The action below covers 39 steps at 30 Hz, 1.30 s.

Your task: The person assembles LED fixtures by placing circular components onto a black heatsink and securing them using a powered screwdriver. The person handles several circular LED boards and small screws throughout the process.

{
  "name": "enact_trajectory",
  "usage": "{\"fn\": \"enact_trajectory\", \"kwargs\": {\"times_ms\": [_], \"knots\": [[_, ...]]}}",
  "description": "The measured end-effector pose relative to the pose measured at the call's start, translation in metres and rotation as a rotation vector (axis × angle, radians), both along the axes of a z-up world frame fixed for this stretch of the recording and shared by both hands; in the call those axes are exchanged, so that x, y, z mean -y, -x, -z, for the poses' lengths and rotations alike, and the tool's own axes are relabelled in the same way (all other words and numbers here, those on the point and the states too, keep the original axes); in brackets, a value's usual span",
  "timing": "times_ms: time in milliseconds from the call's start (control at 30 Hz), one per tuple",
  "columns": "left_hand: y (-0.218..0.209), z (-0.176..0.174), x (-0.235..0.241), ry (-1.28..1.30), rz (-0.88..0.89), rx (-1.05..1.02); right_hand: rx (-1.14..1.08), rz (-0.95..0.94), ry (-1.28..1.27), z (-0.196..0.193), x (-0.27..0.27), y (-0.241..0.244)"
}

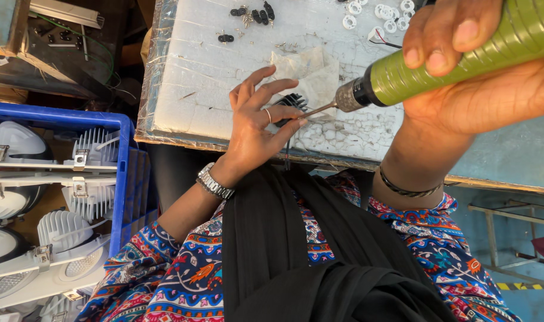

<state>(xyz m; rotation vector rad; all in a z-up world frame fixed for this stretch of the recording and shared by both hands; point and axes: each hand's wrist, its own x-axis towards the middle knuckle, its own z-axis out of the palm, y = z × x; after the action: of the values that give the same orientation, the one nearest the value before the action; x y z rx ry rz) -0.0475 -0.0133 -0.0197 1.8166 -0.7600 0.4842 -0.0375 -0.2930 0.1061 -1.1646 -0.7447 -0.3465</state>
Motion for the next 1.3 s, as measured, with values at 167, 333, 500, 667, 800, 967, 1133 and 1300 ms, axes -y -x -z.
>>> {"fn": "enact_trajectory", "kwargs": {"times_ms": [167, 333, 500, 667, 800, 967, 1133, 1300], "knots": [[-0.009, 0.003, 0.001, -0.053, 0.092, -0.056, -0.029, -0.02, -0.118, 0.001, -0.02, -0.007], [-0.01, 0.013, 0.001, -0.093, 0.167, -0.131, -0.064, 0.005, -0.069, 0.006, -0.026, -0.011], [-0.013, 0.016, -0.002, -0.045, 0.205, -0.21, -0.09, -0.037, -0.184, 0.004, -0.036, -0.018], [-0.017, 0.016, 0.001, 0.073, 0.253, -0.246, -0.094, -0.045, -0.131, 0.002, -0.043, -0.016], [-0.013, 0.018, 0.001, 0.111, 0.205, -0.304, -0.112, -0.014, -0.071, 0.0, -0.051, -0.014], [-0.01, 0.02, 0.001, 0.117, 0.161, -0.303, -0.203, -0.051, -0.138, -0.004, -0.053, -0.011], [-0.01, 0.015, 0.0, 0.095, 0.153, -0.345, -0.116, -0.061, -0.068, 0.003, -0.047, -0.014], [-0.019, 0.012, -0.01, 0.134, 0.258, -0.452, -0.075, -0.011, -0.049, 0.002, -0.048, -0.015]]}}
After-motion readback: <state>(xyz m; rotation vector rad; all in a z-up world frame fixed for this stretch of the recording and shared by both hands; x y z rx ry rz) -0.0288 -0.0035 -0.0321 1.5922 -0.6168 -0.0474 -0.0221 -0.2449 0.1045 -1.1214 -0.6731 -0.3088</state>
